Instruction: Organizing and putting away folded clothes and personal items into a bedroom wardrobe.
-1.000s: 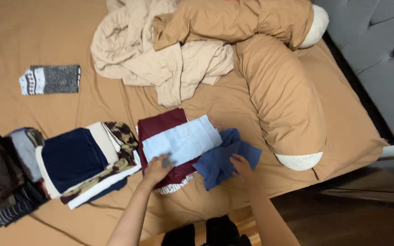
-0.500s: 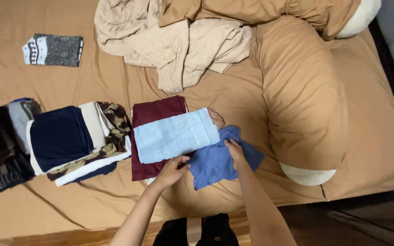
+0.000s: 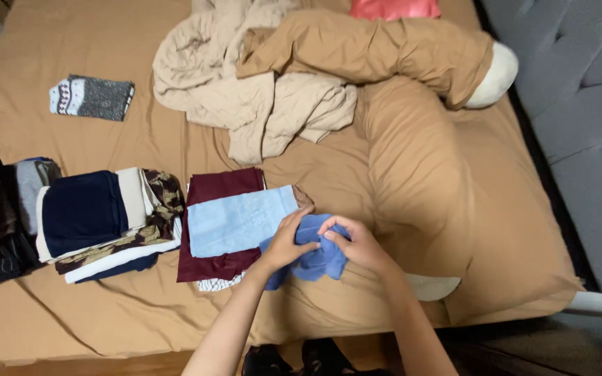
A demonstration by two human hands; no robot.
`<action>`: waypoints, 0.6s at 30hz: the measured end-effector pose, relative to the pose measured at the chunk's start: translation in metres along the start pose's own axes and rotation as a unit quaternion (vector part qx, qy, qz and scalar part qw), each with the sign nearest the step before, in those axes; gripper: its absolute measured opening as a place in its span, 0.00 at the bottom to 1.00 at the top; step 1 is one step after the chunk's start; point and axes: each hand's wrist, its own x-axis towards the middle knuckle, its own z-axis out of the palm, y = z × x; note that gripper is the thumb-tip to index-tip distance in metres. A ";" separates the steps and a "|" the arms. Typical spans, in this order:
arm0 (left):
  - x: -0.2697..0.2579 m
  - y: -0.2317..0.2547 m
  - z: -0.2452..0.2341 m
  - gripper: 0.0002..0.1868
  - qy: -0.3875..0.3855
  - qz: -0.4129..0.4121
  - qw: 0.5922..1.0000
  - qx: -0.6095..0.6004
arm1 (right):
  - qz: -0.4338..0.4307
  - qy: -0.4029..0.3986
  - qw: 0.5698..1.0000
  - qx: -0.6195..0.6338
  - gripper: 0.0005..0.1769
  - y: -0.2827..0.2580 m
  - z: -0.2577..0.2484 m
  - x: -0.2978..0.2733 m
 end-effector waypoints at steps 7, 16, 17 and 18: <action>0.031 0.060 -0.050 0.26 -0.127 -0.119 0.983 0.050 | -0.178 0.066 0.977 -0.099 0.05 -0.123 -0.026 0.005; 0.022 0.032 -0.147 0.16 -0.047 -0.228 0.913 0.335 | -0.134 0.053 0.944 -0.298 0.29 -0.174 -0.023 0.020; 0.025 0.038 -0.162 0.13 -0.042 -0.248 0.890 0.379 | -0.127 0.002 0.933 -0.336 0.39 -0.174 -0.024 0.023; 0.025 0.039 -0.172 0.13 -0.042 -0.249 0.889 0.381 | -0.127 0.001 0.934 -0.334 0.39 -0.178 -0.023 0.024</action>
